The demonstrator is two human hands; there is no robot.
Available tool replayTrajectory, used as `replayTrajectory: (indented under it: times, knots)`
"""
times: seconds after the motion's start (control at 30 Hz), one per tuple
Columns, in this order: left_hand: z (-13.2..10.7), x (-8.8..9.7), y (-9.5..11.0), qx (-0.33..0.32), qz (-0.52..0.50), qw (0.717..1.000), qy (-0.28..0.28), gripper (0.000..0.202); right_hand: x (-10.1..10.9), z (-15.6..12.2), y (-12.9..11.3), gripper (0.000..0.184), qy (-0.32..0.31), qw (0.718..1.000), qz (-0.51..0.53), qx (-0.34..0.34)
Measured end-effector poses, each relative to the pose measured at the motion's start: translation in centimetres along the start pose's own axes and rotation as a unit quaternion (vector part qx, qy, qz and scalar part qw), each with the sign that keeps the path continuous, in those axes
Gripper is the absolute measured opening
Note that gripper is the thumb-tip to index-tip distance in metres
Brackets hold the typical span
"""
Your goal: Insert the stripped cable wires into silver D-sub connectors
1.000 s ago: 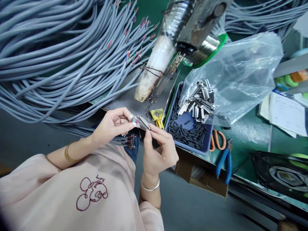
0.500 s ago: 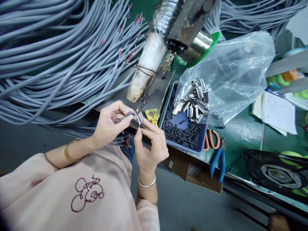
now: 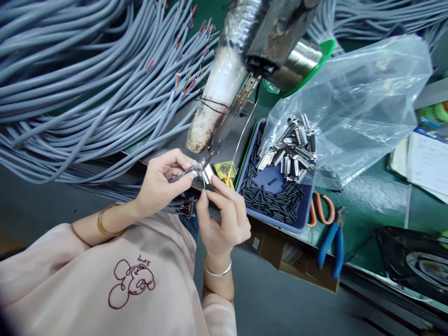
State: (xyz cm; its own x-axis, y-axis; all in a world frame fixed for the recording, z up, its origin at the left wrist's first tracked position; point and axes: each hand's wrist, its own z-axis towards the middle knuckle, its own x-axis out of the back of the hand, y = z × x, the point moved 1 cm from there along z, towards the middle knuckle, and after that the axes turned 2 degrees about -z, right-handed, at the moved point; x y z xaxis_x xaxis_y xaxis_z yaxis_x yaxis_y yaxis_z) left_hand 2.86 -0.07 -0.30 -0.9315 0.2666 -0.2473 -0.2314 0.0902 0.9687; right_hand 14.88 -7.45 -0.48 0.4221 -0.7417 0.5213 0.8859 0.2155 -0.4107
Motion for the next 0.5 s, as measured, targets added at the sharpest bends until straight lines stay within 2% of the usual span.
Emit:
replayTrajectory:
  times: [0.2, 0.37, 0.43, 0.5]
  knots:
    - [-0.13, 0.12, -0.52, 0.026, -0.012, 1.0, -0.006, 0.015, 0.0, -0.58, 0.26, 0.014, -0.01, 1.0, -0.01, 0.01]
    - [-0.23, 0.26, -0.02, 0.044, -0.031, 0.998, -0.027, 0.013, 0.13, -0.46, 0.25, 0.015, 0.005, 1.0, -0.002, 0.009]
    - [-0.3, 0.51, 0.22, 0.057, -0.06, 0.995, -0.05, 0.016, 0.26, -0.53, 0.28, 0.014, -0.002, 1.0, 0.016, -0.025]
    - [-0.43, 0.81, 0.31, 0.069, -0.1, 0.989, -0.081, 0.016, 0.47, -0.64, 0.31, 0.012, -0.009, 0.994, 0.052, -0.091]
